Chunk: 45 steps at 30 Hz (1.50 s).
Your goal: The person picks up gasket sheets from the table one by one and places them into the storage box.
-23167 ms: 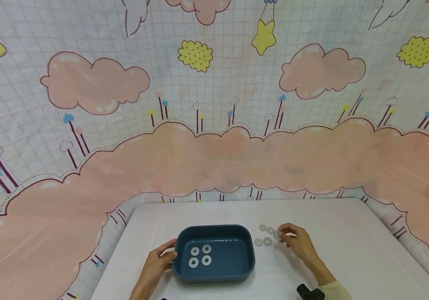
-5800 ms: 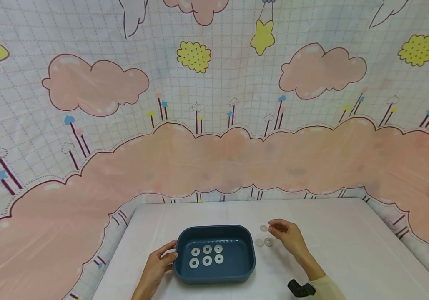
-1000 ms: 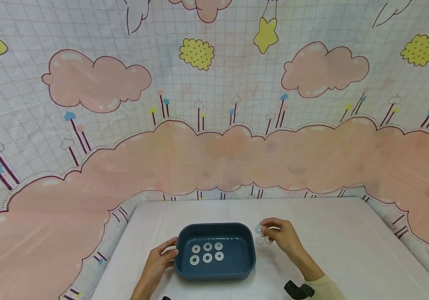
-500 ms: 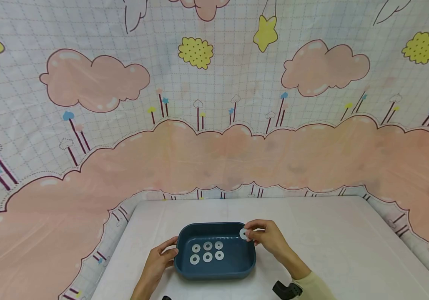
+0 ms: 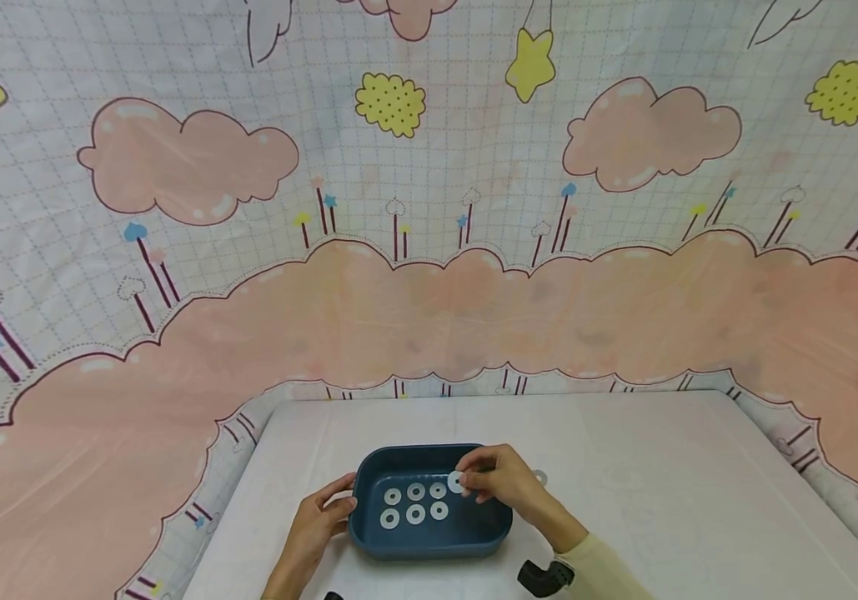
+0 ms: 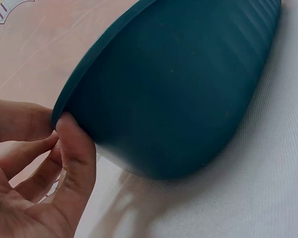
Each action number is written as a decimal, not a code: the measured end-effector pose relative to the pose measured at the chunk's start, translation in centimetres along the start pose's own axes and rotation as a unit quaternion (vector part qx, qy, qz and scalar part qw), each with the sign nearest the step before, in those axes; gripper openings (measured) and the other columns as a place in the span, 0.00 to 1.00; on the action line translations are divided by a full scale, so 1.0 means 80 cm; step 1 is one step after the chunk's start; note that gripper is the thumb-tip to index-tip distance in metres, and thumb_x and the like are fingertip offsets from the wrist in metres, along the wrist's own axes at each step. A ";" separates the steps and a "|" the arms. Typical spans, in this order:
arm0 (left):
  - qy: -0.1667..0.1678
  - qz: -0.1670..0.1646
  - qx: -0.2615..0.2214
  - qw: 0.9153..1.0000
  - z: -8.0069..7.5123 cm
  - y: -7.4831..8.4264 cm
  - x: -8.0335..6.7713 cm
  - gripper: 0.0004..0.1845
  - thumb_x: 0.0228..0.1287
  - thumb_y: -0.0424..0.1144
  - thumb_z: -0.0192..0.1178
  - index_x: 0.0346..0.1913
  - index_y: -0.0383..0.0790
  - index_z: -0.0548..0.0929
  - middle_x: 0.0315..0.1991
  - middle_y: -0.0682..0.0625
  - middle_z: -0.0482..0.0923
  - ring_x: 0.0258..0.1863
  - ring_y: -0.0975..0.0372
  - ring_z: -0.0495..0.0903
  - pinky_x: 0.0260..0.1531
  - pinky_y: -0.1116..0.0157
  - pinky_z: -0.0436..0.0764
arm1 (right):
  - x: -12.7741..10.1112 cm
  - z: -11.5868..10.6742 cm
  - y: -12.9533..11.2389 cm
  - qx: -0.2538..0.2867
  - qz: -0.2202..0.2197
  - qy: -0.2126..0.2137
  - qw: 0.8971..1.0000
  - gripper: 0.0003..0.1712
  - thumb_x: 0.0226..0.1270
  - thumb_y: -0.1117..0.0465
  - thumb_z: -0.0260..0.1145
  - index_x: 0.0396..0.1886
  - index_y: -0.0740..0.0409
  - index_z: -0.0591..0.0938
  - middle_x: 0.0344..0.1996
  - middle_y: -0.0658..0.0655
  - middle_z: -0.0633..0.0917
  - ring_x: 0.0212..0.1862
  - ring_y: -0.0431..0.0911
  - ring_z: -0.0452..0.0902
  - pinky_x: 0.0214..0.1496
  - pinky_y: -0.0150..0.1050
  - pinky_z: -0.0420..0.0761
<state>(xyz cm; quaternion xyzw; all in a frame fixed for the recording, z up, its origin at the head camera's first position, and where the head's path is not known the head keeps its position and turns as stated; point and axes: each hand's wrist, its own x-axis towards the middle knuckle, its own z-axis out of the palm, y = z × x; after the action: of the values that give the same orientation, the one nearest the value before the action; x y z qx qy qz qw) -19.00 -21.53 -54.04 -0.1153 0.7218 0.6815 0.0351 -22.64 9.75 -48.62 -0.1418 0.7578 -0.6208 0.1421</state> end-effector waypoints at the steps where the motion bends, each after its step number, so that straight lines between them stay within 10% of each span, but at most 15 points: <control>1: 0.000 -0.001 0.000 1.000 0.000 0.000 0.000 0.27 0.65 0.30 0.59 0.67 0.32 0.72 0.60 0.38 0.73 0.42 0.60 0.81 0.37 0.64 0.82 | 0.002 0.002 0.001 0.000 0.003 -0.003 1.000 0.09 0.62 0.66 0.68 0.41 0.65 0.85 0.28 0.53 0.84 0.31 0.46 0.86 0.29 0.33 0.83; 45: 0.003 0.001 -0.005 1.000 0.002 0.000 -0.002 0.27 0.65 0.30 0.60 0.67 0.32 0.73 0.58 0.40 0.73 0.40 0.60 0.80 0.36 0.64 0.82 | 0.024 0.054 0.039 -0.050 0.106 -0.089 0.989 0.06 0.53 0.77 0.68 0.29 0.67 0.86 0.20 0.60 0.86 0.21 0.46 0.85 0.24 0.37 0.84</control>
<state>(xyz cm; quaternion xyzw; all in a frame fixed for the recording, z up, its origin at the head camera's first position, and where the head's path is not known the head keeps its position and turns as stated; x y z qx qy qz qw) -18.87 -21.34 -53.99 -0.1166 0.7184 0.6851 0.0315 -22.84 5.67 -52.61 -0.1223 0.7829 -0.5484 0.2671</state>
